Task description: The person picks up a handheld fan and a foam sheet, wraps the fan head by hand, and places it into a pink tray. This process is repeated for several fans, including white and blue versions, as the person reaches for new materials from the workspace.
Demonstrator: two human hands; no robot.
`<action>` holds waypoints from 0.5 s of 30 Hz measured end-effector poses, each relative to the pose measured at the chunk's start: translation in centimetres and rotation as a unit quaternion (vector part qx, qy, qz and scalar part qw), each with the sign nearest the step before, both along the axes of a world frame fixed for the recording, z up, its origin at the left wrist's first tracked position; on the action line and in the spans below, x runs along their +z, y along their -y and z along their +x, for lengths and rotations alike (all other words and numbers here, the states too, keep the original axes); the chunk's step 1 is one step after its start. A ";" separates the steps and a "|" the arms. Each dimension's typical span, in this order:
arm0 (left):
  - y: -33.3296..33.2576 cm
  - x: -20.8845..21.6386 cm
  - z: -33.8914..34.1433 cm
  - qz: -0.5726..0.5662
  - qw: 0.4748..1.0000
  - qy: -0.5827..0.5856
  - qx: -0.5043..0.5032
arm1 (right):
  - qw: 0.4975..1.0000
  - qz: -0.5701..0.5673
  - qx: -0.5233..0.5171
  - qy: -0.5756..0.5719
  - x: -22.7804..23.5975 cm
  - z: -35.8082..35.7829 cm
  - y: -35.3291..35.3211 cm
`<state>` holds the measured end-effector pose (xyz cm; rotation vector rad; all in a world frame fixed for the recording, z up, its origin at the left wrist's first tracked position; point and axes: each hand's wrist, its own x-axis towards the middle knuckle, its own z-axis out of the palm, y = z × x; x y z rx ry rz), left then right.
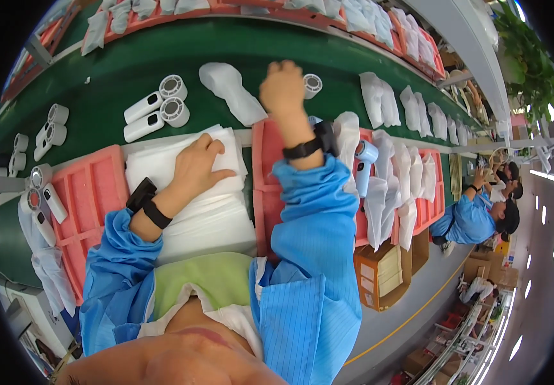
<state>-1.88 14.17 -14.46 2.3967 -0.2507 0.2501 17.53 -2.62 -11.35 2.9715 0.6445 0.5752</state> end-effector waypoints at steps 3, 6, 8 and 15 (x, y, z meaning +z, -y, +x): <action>0.1 -0.7 0.1 0.003 0.999 0.029 -0.012 | 0.980 -0.094 -0.151 -0.088 1.3 3.6 4.4; 0.4 -1.2 0.5 0.004 0.998 0.053 -0.020 | 0.972 -0.104 -0.147 -0.152 0.0 6.3 9.1; 0.6 -1.5 1.0 0.007 0.998 0.067 -0.015 | 0.972 -0.081 -0.085 -0.202 0.1 7.6 11.5; -3.6 -0.6 1.9 -0.271 0.956 -0.104 -0.028 | 0.919 0.288 -0.002 -0.270 5.9 4.5 8.7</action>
